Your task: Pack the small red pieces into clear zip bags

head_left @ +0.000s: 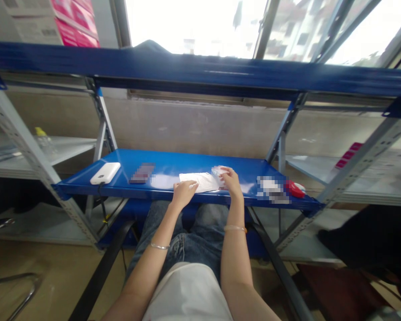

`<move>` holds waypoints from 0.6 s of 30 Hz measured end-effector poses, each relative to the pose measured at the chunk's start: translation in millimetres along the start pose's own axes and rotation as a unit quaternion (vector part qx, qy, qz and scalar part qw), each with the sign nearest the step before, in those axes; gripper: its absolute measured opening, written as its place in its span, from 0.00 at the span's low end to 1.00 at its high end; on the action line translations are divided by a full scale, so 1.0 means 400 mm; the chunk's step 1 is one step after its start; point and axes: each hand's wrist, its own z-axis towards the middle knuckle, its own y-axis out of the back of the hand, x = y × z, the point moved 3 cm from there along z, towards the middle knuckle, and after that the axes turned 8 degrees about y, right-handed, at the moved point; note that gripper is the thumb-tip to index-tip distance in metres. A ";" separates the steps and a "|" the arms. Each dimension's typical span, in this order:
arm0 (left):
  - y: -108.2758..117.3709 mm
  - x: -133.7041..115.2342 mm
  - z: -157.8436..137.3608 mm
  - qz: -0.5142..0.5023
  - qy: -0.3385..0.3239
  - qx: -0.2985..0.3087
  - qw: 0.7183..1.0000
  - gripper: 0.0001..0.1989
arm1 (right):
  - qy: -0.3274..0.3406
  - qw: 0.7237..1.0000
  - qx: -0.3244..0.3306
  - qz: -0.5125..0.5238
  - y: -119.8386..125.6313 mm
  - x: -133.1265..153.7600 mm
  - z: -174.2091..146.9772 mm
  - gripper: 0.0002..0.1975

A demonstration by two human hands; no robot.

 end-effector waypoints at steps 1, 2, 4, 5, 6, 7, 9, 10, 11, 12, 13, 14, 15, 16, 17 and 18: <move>-0.008 0.009 -0.001 0.035 -0.003 0.004 0.999 0.10 | -0.010 0.999 -0.023 -0.033 0.013 -0.016 0.004 0.21; -0.015 0.018 0.000 0.059 -0.005 0.006 0.998 0.09 | -0.012 0.997 -0.045 -0.065 0.024 -0.030 0.007 0.22; -0.022 0.038 0.005 0.082 -0.010 0.006 0.997 0.10 | -0.004 0.989 -0.083 -0.123 0.040 -0.051 0.010 0.23; -0.023 0.047 0.009 0.085 -0.011 0.003 0.996 0.10 | 0.002 0.984 -0.097 -0.148 0.045 -0.058 0.010 0.24; -0.022 0.055 0.013 0.087 -0.010 0.000 0.996 0.11 | 0.006 0.979 -0.106 -0.173 0.047 -0.063 0.010 0.25; -0.019 0.063 0.017 0.088 -0.007 -0.003 0.996 0.12 | 0.008 0.974 -0.111 -0.198 0.048 -0.067 0.010 0.26; -0.013 0.075 0.024 0.087 0.001 -0.007 0.996 0.13 | 0.013 0.964 -0.109 -0.242 0.045 -0.071 0.006 0.29; -0.010 0.081 0.027 0.084 0.006 -0.009 0.996 0.13 | 0.015 0.960 -0.108 -0.257 0.043 -0.071 0.004 0.30; -0.008 0.085 0.030 0.078 0.011 -0.012 0.997 0.13 | 0.018 0.957 -0.109 -0.268 0.041 -0.070 0.000 0.31; -0.006 0.088 0.032 0.067 0.016 -0.015 0.997 0.12 | 0.021 0.955 -0.114 -0.274 0.040 -0.069 -0.004 0.32; -0.002 0.090 0.035 0.048 0.019 -0.019 0.998 0.11 | 0.022 0.953 -0.119 -0.277 0.041 -0.066 -0.008 0.32; 0.003 0.089 0.039 0.017 0.020 -0.025 0.999 0.10 | 0.022 0.952 -0.125 -0.277 0.043 -0.062 -0.011 0.32; 0.014 0.084 0.043 -0.026 0.018 -0.037 0.999 0.09 | 0.021 0.952 -0.131 -0.277 0.046 -0.055 -0.014 0.33; 0.031 0.075 0.047 -0.074 0.013 -0.054 0.996 0.09 | 0.018 0.951 -0.137 -0.275 0.052 -0.045 -0.015 0.33; 0.056 0.061 0.050 -0.130 0.004 -0.078 0.988 0.11 | 0.014 0.951 -0.147 -0.271 0.061 -0.030 -0.016 0.33; 0.092 0.040 0.049 -0.174 -0.006 -0.117 0.978 0.13 | 0.011 0.951 -0.160 -0.263 0.072 -0.008 -0.018 0.33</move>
